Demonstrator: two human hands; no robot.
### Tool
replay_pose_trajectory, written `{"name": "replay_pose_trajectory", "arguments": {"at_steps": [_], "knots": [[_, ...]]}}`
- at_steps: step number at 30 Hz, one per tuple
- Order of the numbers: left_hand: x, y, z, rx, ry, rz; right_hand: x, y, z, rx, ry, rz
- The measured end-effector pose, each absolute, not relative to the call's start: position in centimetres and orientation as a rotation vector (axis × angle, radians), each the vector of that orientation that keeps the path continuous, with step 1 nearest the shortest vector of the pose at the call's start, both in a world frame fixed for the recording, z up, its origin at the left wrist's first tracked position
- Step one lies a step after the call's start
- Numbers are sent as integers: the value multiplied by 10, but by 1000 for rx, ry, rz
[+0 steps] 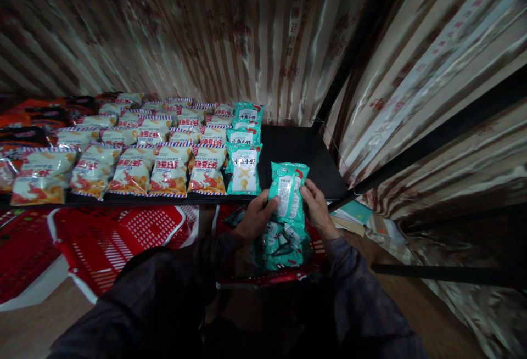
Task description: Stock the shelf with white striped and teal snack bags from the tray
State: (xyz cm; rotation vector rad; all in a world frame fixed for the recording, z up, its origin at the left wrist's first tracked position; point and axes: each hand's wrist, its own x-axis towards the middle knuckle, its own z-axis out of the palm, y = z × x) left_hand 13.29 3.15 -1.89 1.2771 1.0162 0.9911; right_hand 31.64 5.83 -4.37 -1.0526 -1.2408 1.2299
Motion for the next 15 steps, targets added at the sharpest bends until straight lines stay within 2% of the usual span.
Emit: {"name": "replay_pose_trajectory", "arguments": {"at_steps": [8, 15], "knots": [[136, 33, -19, 1256, 1022, 1050, 318, 54, -36, -1065, -1256, 1235], [141, 40, -24, 1169, 967, 1152, 316, 48, -34, -995, -1257, 1400]]}}
